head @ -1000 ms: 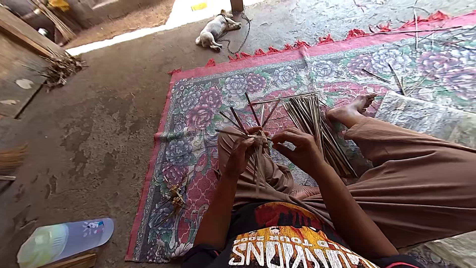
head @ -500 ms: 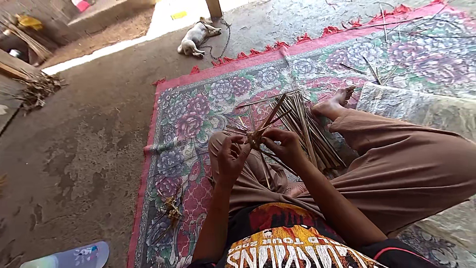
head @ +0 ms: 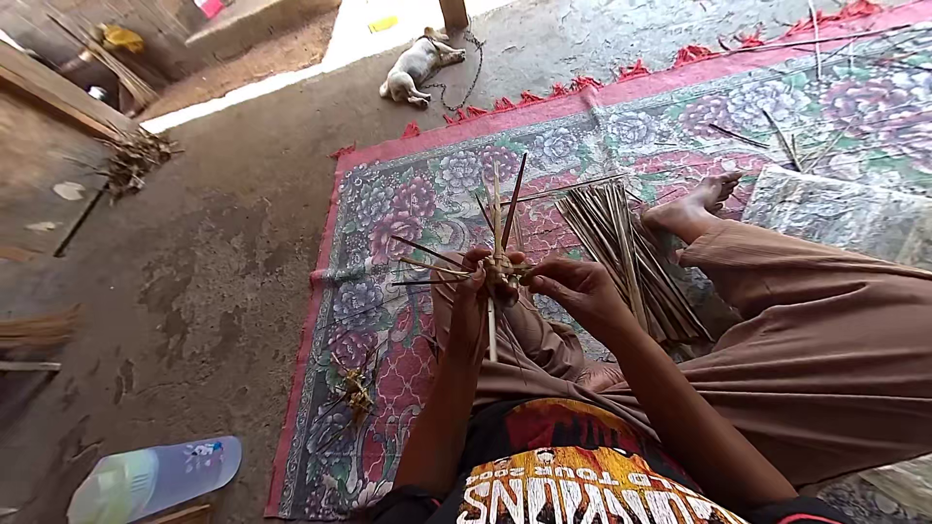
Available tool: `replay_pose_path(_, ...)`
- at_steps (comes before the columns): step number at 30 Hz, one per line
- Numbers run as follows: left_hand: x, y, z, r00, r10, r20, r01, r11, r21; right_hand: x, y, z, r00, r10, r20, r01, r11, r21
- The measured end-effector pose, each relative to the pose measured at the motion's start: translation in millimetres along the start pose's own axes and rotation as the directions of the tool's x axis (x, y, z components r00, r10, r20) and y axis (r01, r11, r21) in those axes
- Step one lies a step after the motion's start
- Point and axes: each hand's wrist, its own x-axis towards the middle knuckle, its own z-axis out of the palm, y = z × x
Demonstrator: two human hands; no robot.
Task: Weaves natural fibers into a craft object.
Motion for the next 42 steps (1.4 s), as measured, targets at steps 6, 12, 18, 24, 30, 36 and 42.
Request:
replay_pose_path(6, 2.1, -6.0, 2.3, 0.998, -0.03, -0.05, 0.019, 0.977, -0.214, -0.7, 10.7, -3.3, 1.0, -0.005, 0.006, 0.006, 0.987, -0.162)
replay_pose_path(12, 2.3, -11.1, 9.8, 0.966, 0.2, -0.162, -0.179, 0.974, 0.139, -4.5, 6.2, 5.8, 0.992, 0.074, 0.098, -0.06, 0.988, -0.141)
replay_pose_path(18, 1.9, -13.8, 8.5, 0.96, 0.25, -0.126, -0.21, 0.941, 0.266, -7.5, 14.5, 22.5, 0.944, 0.175, 0.281, -0.237, 0.95, 0.204)
replay_pose_path(24, 3.9, -11.3, 4.4, 0.957, 0.256, -0.138, -0.216, 0.942, 0.256, -8.7, 19.4, 30.7, 0.914, 0.227, 0.337, -0.342, 0.878, 0.335)
replay_pose_path(30, 4.1, -14.0, 2.3, 0.959, 0.23, -0.166, -0.193, 0.958, 0.211, -7.5, 30.4, 27.0, 0.909, 0.117, 0.4, -0.285, 0.875, 0.391)
replay_pose_path(36, 8.0, -6.9, 4.3, 0.955, 0.215, -0.204, -0.182, 0.969, 0.169, -5.6, 28.7, 13.1, 0.823, -0.003, 0.568, -0.259, 0.888, 0.38)
replay_pose_path(42, 12.9, -3.6, 7.5, 0.954, 0.217, -0.208, -0.164, 0.955, 0.246, -5.4, 26.8, 16.4, 0.94, 0.152, 0.306, -0.295, 0.81, 0.506)
